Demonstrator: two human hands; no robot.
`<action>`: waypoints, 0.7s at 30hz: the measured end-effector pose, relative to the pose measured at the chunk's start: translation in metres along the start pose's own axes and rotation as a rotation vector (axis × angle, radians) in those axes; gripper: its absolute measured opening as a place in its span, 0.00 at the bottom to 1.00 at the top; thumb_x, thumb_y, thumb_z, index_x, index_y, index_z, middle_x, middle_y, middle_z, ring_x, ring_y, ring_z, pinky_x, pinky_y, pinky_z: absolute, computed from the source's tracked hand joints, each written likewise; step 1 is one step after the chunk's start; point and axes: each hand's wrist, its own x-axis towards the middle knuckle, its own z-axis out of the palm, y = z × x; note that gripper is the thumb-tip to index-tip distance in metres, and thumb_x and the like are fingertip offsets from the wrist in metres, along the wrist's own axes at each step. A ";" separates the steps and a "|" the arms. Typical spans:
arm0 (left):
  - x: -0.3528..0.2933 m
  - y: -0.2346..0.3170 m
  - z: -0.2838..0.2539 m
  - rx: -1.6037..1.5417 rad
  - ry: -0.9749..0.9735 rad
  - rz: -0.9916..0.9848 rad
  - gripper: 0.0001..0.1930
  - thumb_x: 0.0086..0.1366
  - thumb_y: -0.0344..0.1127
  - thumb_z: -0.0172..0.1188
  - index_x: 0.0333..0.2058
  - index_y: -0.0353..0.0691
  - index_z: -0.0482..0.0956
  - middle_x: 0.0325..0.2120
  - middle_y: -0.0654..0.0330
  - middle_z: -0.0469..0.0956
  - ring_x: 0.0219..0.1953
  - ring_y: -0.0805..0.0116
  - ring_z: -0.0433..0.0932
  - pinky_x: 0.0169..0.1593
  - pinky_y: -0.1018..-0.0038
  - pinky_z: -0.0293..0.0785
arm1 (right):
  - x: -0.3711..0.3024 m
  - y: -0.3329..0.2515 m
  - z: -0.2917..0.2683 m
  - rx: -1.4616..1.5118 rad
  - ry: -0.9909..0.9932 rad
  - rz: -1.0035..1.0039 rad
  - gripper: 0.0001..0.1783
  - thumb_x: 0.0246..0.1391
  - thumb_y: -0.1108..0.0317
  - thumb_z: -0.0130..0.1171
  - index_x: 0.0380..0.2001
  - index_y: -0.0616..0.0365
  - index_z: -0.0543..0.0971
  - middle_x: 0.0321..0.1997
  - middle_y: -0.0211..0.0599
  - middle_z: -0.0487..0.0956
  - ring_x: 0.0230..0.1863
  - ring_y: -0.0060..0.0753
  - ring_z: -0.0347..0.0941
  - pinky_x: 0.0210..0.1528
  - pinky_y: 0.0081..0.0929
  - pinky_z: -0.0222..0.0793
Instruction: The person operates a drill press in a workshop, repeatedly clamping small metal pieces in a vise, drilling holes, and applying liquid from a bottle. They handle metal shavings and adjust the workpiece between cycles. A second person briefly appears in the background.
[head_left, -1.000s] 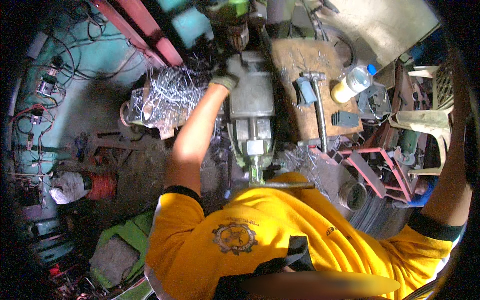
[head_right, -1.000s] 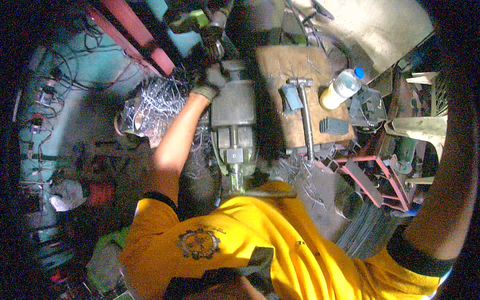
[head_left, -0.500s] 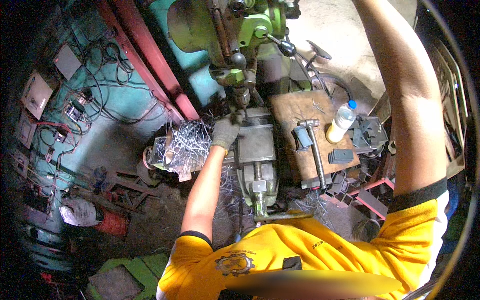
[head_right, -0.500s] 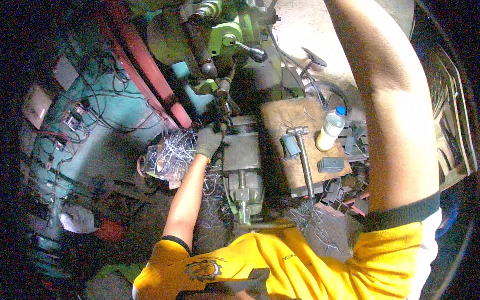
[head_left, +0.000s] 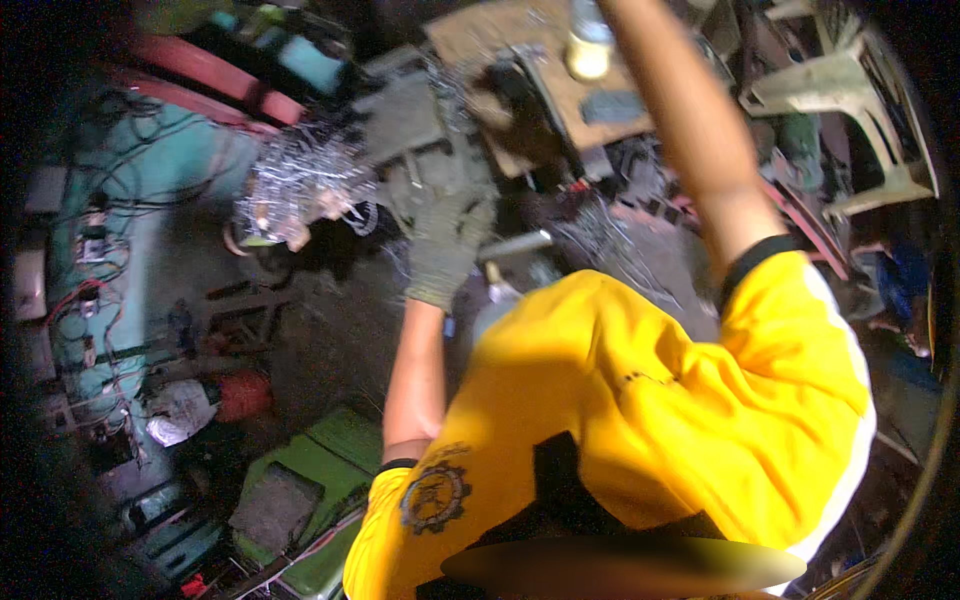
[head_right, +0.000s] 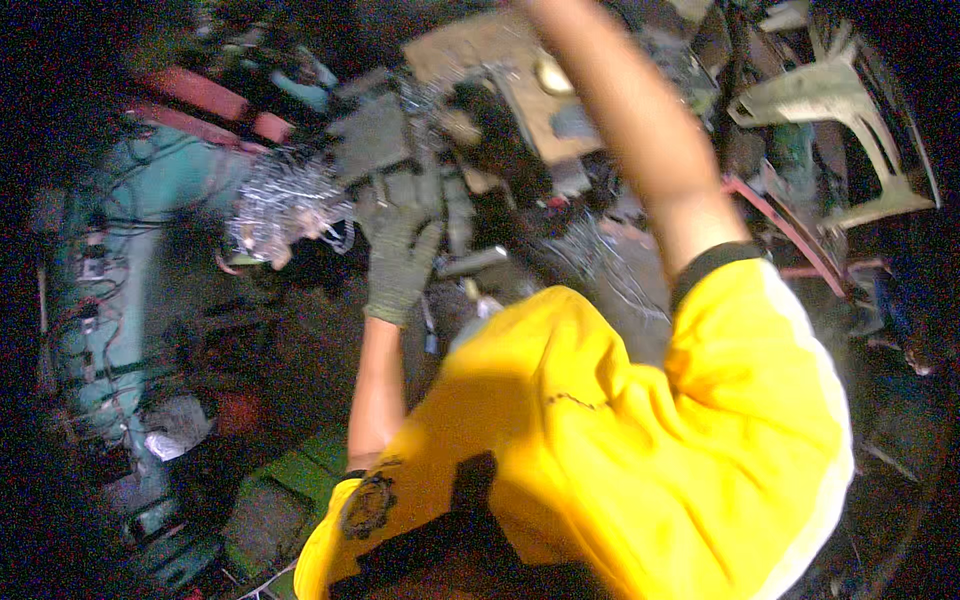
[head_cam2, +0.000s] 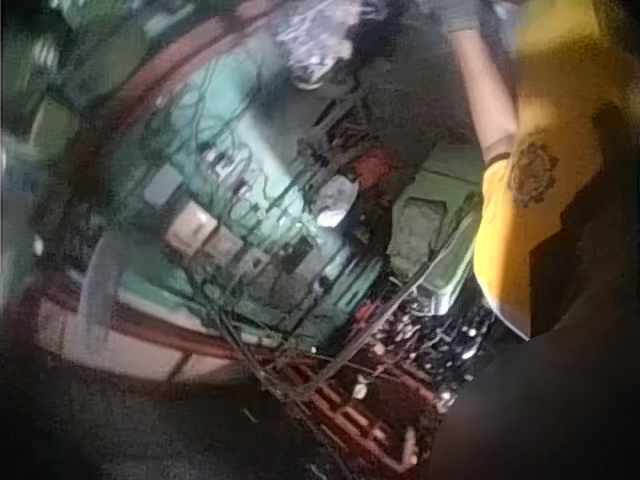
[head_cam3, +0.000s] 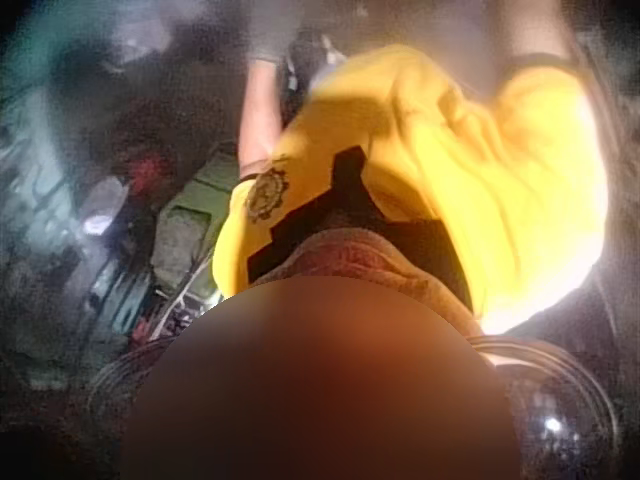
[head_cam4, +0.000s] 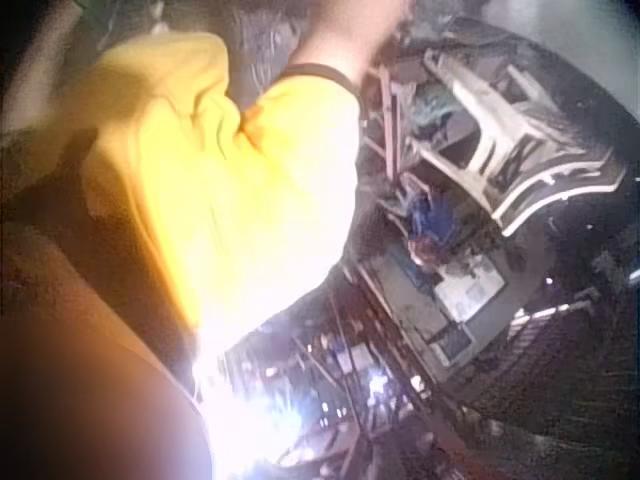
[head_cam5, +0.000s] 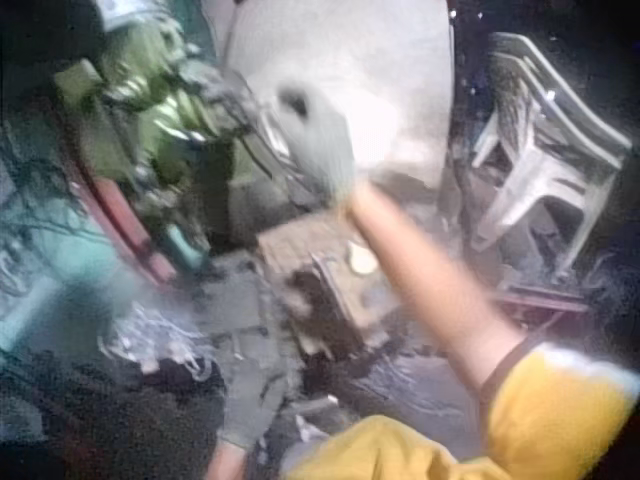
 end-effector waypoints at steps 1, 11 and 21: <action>-0.008 0.005 0.011 -0.013 0.032 0.019 0.16 0.71 0.41 0.59 0.51 0.40 0.83 0.47 0.47 0.83 0.49 0.46 0.81 0.54 0.57 0.75 | -0.057 -0.014 -0.039 0.144 -0.023 0.231 0.10 0.61 0.64 0.64 0.35 0.61 0.81 0.31 0.43 0.82 0.29 0.35 0.79 0.33 0.35 0.76; 0.008 -0.002 0.044 0.194 -0.121 -0.370 0.21 0.74 0.51 0.55 0.49 0.40 0.85 0.43 0.45 0.85 0.46 0.46 0.84 0.51 0.60 0.77 | -0.618 0.008 -0.223 0.045 -0.748 1.274 0.23 0.67 0.46 0.54 0.42 0.56 0.81 0.36 0.39 0.80 0.35 0.40 0.76 0.40 0.43 0.74; 0.017 0.012 0.045 0.205 -0.053 -0.577 0.24 0.73 0.51 0.58 0.48 0.33 0.84 0.41 0.44 0.86 0.43 0.50 0.84 0.50 0.62 0.76 | -0.597 -0.012 -0.154 -0.557 -1.668 0.863 0.28 0.70 0.48 0.38 0.67 0.45 0.69 0.67 0.35 0.64 0.67 0.45 0.57 0.71 0.50 0.50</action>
